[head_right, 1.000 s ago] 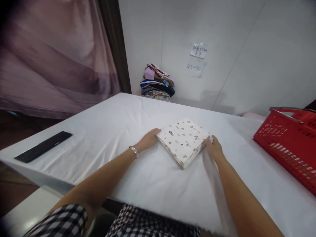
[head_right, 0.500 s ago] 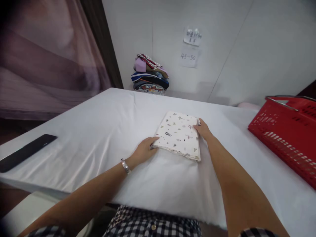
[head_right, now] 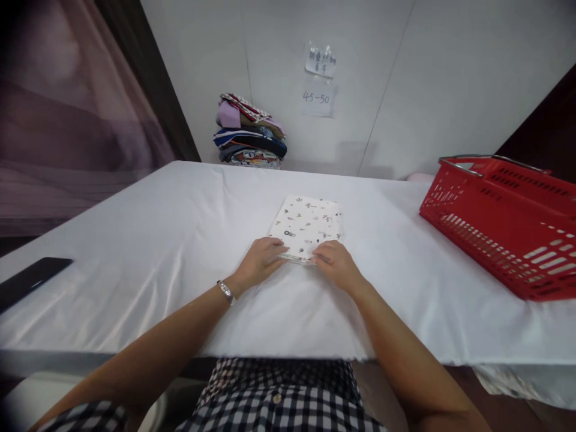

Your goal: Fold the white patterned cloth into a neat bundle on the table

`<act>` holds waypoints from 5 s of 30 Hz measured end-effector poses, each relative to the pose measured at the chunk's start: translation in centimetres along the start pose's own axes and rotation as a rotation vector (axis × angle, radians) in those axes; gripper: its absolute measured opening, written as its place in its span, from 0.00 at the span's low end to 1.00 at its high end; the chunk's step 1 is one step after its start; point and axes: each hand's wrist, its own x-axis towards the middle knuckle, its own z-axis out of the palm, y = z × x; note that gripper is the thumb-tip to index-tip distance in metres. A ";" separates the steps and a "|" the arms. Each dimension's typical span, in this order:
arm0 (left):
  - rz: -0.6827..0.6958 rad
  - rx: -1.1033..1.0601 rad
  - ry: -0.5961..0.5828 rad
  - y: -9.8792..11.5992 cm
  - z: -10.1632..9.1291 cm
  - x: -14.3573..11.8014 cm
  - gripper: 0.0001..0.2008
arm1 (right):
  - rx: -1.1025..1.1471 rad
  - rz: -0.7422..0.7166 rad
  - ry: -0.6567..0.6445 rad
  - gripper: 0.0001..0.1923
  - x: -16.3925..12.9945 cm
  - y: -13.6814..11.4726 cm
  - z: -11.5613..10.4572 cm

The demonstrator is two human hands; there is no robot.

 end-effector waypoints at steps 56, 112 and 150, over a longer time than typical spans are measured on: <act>0.205 0.096 0.014 0.0 1.2 0.7 0.11 | -0.219 -0.191 -0.149 0.08 -0.8 0.1 0.8; 0.207 0.331 0.044 1.2 1.9 1.6 0.06 | -0.344 -0.170 0.025 0.12 -1.5 0.9 1.4; 0.278 0.434 -0.025 0.9 1.8 0.7 0.14 | -0.600 -0.186 -0.075 0.22 -3.2 0.8 1.5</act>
